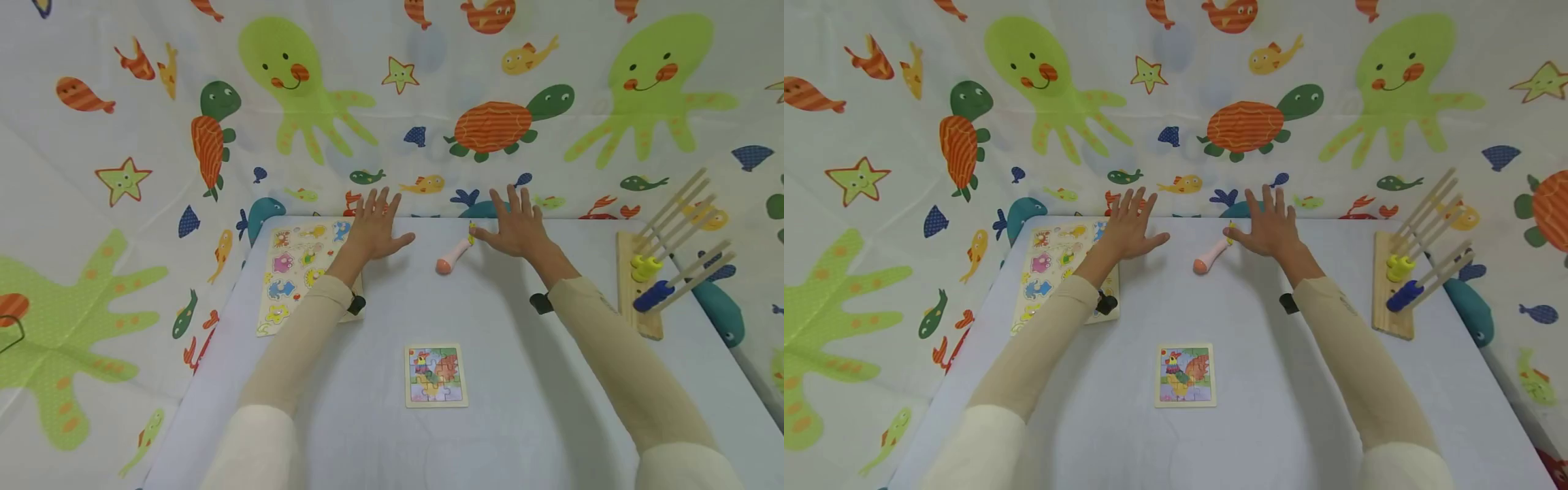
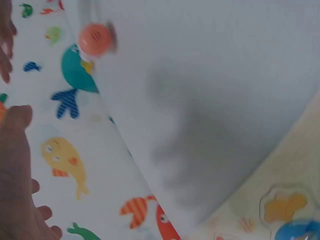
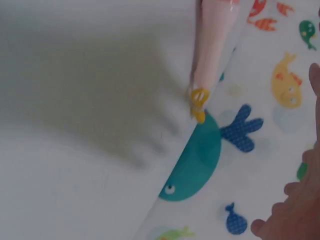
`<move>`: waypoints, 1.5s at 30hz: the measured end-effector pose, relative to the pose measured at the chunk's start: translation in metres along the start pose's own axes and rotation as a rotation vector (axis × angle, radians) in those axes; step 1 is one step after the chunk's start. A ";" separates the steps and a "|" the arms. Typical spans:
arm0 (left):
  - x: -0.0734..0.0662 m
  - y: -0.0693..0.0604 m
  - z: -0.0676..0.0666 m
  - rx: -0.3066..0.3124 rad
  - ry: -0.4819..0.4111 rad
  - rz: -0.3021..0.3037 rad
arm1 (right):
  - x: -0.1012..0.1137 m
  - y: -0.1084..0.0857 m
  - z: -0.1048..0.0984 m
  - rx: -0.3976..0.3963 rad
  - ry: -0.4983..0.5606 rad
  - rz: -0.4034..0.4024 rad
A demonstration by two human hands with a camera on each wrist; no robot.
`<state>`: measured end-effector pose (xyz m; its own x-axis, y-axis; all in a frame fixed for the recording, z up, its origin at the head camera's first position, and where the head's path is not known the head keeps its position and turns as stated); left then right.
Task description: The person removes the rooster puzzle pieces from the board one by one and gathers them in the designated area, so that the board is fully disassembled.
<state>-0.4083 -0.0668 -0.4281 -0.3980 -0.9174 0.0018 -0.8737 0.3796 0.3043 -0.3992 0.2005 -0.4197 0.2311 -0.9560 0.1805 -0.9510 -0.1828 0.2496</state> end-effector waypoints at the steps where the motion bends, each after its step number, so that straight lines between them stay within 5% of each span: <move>1: -0.005 -0.007 -0.004 -0.015 -0.023 0.010 | 0.005 -0.005 -0.002 -0.022 0.023 -0.011; 3: -0.020 -0.027 -0.015 -0.054 -0.067 0.048 | 0.019 -0.020 -0.006 -0.066 0.081 -0.041; 6: -0.051 -0.075 -0.032 -0.047 -0.205 0.092 | 0.050 -0.054 -0.006 -0.066 0.247 -0.096; 12: -0.118 -0.188 -0.039 0.159 -0.477 0.207 | 0.118 -0.128 0.019 0.125 0.582 -0.263; 15: -0.147 -0.226 -0.037 0.183 -0.483 0.312 | 0.142 -0.152 0.034 0.213 0.656 -0.335; 18: -0.167 -0.249 -0.034 0.154 -0.433 0.387 | 0.157 -0.168 0.049 0.282 0.679 -0.357; 24: -0.182 -0.268 -0.029 0.093 -0.361 0.420 | 0.172 -0.183 0.063 0.310 0.648 -0.374; 31: -0.187 -0.277 -0.019 0.093 -0.218 0.446 | 0.176 -0.187 0.067 0.301 0.585 -0.396; 45: -0.197 -0.272 -0.018 0.034 -0.056 0.477 | 0.179 -0.182 0.071 0.256 0.536 -0.391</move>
<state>-0.0871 0.0085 -0.4944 -0.7702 -0.6326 0.0817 -0.5984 0.7609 0.2507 -0.1997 0.0464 -0.4998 0.5724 -0.5767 0.5829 -0.7807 -0.6006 0.1724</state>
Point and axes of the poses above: each hand's wrist, its own y-axis towards the middle knuckle, its own z-axis out of the palm, x = y × z, the point moved 9 cm from there along y, towards the middle knuckle, and after that the axes turned 14 degrees about -x, right-handed, at the moved point
